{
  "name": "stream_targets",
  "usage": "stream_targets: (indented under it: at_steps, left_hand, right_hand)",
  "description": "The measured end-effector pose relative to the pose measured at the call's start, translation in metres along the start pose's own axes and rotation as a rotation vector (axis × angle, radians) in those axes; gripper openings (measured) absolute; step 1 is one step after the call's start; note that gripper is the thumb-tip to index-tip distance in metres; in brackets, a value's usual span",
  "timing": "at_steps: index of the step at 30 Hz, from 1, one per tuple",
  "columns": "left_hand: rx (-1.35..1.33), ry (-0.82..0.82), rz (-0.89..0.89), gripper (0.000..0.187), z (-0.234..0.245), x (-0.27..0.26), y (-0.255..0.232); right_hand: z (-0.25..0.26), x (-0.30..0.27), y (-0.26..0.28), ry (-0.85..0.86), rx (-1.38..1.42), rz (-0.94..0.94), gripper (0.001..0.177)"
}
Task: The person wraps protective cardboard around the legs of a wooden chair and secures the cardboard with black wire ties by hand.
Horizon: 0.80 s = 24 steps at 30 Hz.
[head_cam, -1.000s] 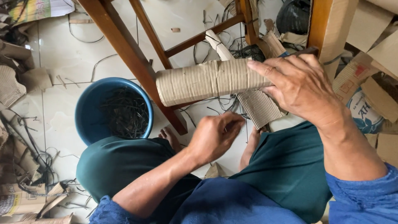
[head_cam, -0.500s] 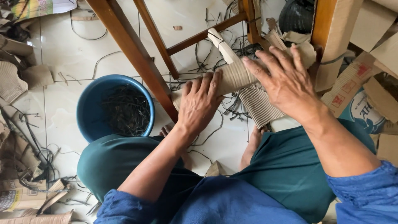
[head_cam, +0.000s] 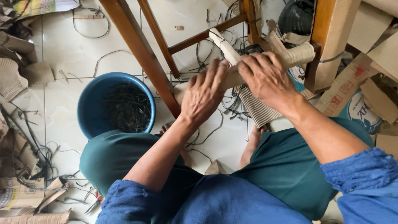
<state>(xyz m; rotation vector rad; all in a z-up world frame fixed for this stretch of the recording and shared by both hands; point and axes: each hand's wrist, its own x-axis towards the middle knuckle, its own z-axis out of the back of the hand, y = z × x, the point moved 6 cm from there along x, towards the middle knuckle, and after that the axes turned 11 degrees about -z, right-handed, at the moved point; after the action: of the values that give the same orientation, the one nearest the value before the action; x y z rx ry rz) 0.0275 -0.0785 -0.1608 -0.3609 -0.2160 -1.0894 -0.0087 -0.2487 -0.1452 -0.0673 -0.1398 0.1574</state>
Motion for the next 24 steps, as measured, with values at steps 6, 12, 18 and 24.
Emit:
stream_targets:
  at_steps: [6,12,18,24]
  left_hand:
    - [0.246,-0.227,-0.189,0.048,-0.005,0.001,-0.009]
    - [0.260,-0.274,-0.246,0.039,0.001,0.002,-0.006]
    - [0.150,0.122,-0.154,0.071,-0.013,-0.001,0.003]
    - [-0.088,0.017,-0.142,0.060,0.027,-0.020,0.011]
  right_hand:
    - [-0.006,-0.004,0.004,-0.312,-0.088,0.072,0.022]
    - [0.006,-0.003,-0.001,-0.363,-0.082,0.100,0.025]
    - [0.006,-0.019,-0.045,-0.349,-0.409,0.049,0.046]
    - [0.016,-0.020,-0.040,-0.307,-0.363,0.021,0.012]
